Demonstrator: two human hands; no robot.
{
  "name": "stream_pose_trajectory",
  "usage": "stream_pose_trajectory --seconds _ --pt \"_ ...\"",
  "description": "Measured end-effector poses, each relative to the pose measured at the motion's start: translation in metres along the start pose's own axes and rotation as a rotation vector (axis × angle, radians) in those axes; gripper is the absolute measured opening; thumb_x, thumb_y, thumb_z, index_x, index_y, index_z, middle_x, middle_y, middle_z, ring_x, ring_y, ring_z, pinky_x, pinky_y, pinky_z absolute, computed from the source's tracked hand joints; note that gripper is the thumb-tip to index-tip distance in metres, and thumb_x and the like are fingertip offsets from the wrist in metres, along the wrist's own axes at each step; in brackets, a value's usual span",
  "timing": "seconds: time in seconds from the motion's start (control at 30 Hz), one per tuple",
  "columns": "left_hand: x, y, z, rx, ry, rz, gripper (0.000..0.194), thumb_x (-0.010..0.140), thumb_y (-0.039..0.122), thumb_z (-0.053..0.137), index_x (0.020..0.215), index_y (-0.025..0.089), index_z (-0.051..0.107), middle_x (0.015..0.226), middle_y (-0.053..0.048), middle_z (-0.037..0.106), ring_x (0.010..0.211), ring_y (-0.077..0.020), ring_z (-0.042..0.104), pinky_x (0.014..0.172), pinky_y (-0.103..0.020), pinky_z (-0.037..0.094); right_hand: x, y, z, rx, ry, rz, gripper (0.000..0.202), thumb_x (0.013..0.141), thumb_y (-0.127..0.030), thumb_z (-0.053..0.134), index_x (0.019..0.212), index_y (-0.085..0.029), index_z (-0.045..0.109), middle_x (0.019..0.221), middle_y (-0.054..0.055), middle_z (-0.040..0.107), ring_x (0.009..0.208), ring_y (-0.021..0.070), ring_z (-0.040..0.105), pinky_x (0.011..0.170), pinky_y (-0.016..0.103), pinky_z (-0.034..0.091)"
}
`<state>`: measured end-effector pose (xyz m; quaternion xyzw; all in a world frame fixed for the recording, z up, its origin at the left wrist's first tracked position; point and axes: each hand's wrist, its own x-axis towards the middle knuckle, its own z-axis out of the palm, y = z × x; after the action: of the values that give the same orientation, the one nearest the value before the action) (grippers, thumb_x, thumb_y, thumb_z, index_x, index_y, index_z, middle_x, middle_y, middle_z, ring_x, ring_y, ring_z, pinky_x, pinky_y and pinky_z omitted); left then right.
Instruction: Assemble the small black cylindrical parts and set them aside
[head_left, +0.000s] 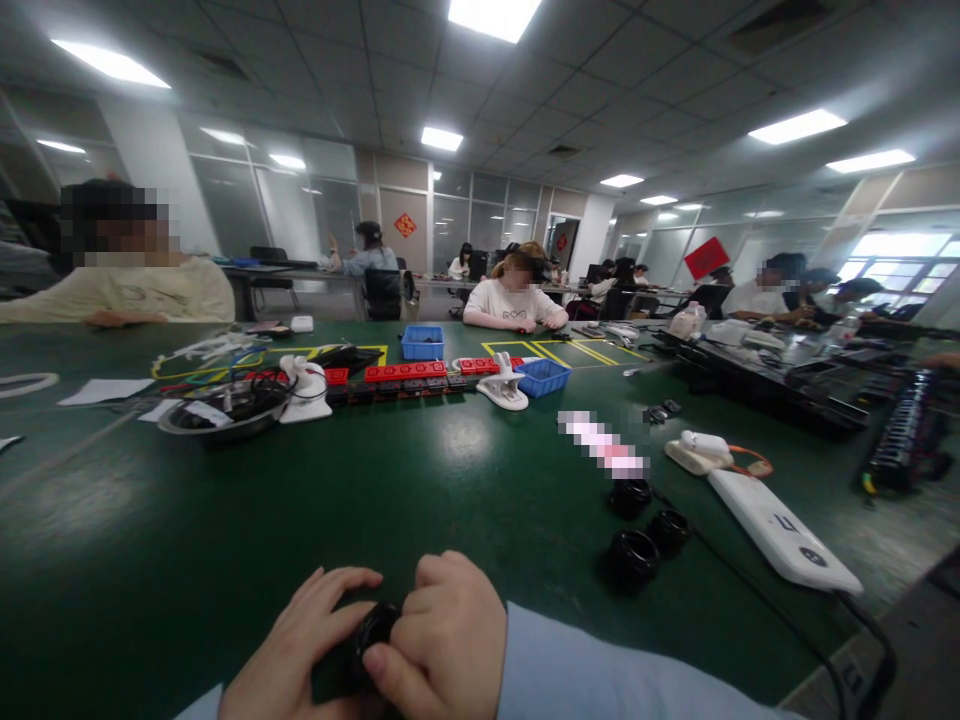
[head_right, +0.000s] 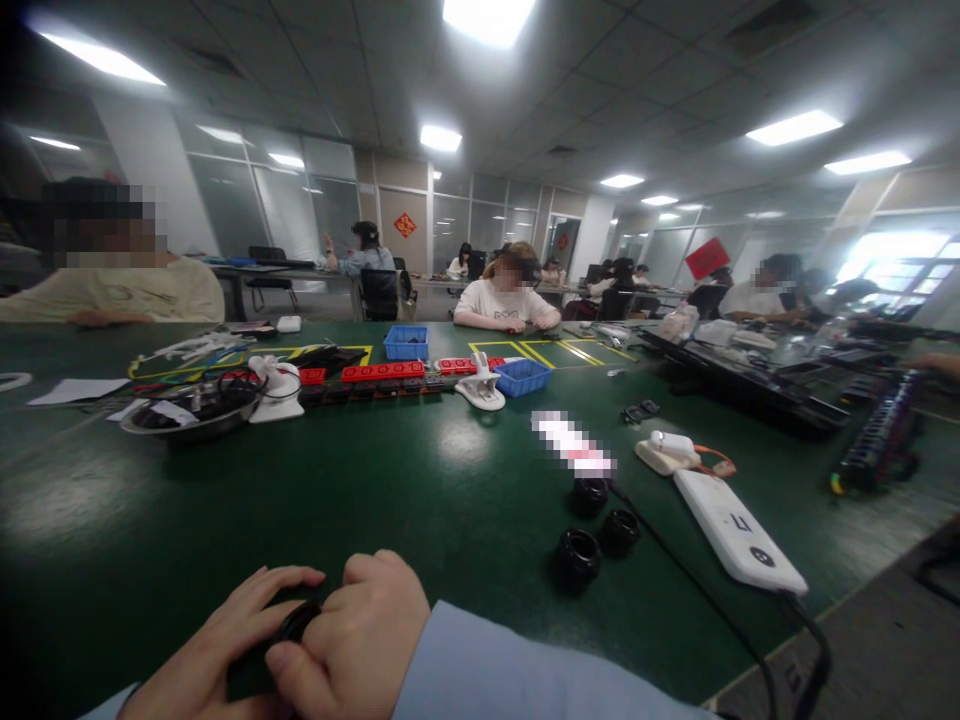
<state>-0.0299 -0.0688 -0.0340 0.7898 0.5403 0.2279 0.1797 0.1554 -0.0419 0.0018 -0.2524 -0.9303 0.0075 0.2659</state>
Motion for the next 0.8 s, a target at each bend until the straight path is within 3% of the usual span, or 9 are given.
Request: stream_pose_trajectory --seconds 0.23,0.4,0.57,0.7,0.8 --pt "-0.002 -0.01 0.004 0.013 0.017 0.027 0.047 0.061 0.03 0.071 0.106 0.032 0.063 0.119 -0.004 0.057 0.114 -0.0317 0.047 0.101 -0.056 0.027 0.004 0.0 -0.011 -0.026 -0.049 0.178 0.034 0.084 -0.043 0.044 0.062 -0.019 0.051 0.059 0.0 0.057 0.057 0.0135 0.037 0.054 0.03 0.019" --pt "-0.002 -0.008 0.003 0.024 -0.001 0.049 0.045 0.059 0.041 0.074 0.102 0.033 0.064 0.119 -0.005 0.057 0.114 -0.0337 0.046 0.1 -0.059 0.025 0.005 0.004 -0.01 -0.005 -0.097 0.226 0.05 0.088 -0.054 0.026 0.063 -0.02 0.052 0.058 0.001 0.056 0.057 0.0143 0.039 0.054 0.03 0.02" --pt "-0.003 -0.008 0.004 0.061 0.008 0.057 0.046 0.059 0.04 0.074 0.104 0.035 0.063 0.121 -0.005 0.056 0.115 -0.0342 0.045 0.099 -0.061 0.025 0.003 0.003 -0.009 0.133 0.09 0.234 0.074 0.082 -0.069 0.002 0.086 -0.02 0.058 0.074 0.004 0.06 0.066 0.0168 0.046 0.06 0.032 0.028" --pt "-0.004 -0.014 0.007 0.104 0.011 0.081 0.048 0.063 0.043 0.07 0.108 0.033 0.061 0.123 -0.007 0.055 0.116 -0.0342 0.045 0.1 -0.06 0.025 0.002 -0.003 -0.003 0.18 0.229 0.202 0.074 0.077 -0.076 0.011 0.092 -0.02 0.058 0.077 0.003 0.06 0.07 0.0177 0.048 0.062 0.033 0.03" --pt "-0.004 -0.018 0.009 0.111 -0.019 0.101 0.052 0.064 0.041 0.069 0.114 0.032 0.058 0.124 -0.006 0.054 0.115 -0.0325 0.047 0.1 -0.057 0.027 0.001 -0.006 0.005 0.137 0.191 0.187 0.067 0.078 -0.073 0.021 0.084 -0.019 0.06 0.071 0.003 0.06 0.067 0.0169 0.047 0.06 0.032 0.03"
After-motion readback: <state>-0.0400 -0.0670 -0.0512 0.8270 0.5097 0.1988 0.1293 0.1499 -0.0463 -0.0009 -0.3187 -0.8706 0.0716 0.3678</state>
